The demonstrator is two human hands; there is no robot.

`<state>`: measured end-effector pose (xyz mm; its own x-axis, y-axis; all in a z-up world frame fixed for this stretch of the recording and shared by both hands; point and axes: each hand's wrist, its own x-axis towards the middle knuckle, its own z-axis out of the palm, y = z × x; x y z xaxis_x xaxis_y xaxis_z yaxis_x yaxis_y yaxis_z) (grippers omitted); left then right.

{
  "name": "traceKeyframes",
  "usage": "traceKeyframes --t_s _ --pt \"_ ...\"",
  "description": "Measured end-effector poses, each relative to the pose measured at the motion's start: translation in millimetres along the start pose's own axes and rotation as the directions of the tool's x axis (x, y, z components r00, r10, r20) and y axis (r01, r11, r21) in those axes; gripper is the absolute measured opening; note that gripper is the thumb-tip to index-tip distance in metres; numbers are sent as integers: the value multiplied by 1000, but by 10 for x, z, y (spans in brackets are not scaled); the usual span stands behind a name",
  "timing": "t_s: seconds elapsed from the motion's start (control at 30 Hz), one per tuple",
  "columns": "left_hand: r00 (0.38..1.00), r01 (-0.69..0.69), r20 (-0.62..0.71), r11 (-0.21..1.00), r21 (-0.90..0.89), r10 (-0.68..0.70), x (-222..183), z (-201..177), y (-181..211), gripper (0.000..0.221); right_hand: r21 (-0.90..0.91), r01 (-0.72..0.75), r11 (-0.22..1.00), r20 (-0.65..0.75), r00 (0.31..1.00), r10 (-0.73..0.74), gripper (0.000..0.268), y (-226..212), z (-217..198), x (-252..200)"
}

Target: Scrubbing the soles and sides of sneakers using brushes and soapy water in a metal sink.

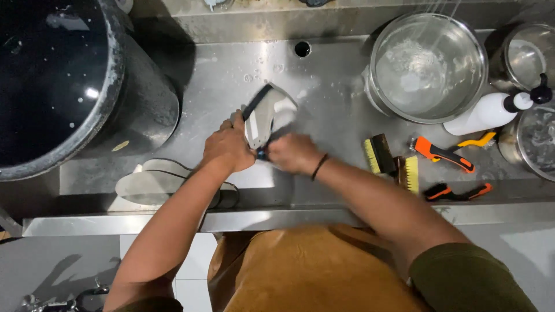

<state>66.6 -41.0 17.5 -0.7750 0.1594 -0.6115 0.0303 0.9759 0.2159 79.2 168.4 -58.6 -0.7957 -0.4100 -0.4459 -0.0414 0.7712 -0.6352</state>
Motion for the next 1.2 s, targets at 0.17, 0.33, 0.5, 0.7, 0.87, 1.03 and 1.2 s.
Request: traceKeyframes --t_s 0.17,0.33,0.5,0.7,0.87,1.03,1.2 --pt "998 34 57 991 -128 -26 -160 -250 7 97 -115 -103 988 -14 995 102 32 190 -574 -156" --pt "999 33 43 998 -58 -31 113 -95 -58 99 -314 5 949 18 1000 0 29 -81 129 109" --pt "999 42 30 987 -155 -38 -88 -275 -48 93 -196 -195 961 -13 980 196 43 167 -692 -125" --pt "999 20 33 993 -117 -16 -99 -267 32 97 -177 -53 983 55 996 64 33 198 77 129" --pt "1000 3 30 991 -135 1 -104 -262 -20 93 -211 -139 968 -38 990 134 46 198 -594 -3" --pt "1000 2 30 995 -100 1 -55 -240 -43 96 -287 89 954 75 995 -71 24 -66 -52 -14" --pt "999 12 37 989 -148 -7 -62 -302 -70 93 -16 -80 997 -92 993 79 36 507 -539 2"
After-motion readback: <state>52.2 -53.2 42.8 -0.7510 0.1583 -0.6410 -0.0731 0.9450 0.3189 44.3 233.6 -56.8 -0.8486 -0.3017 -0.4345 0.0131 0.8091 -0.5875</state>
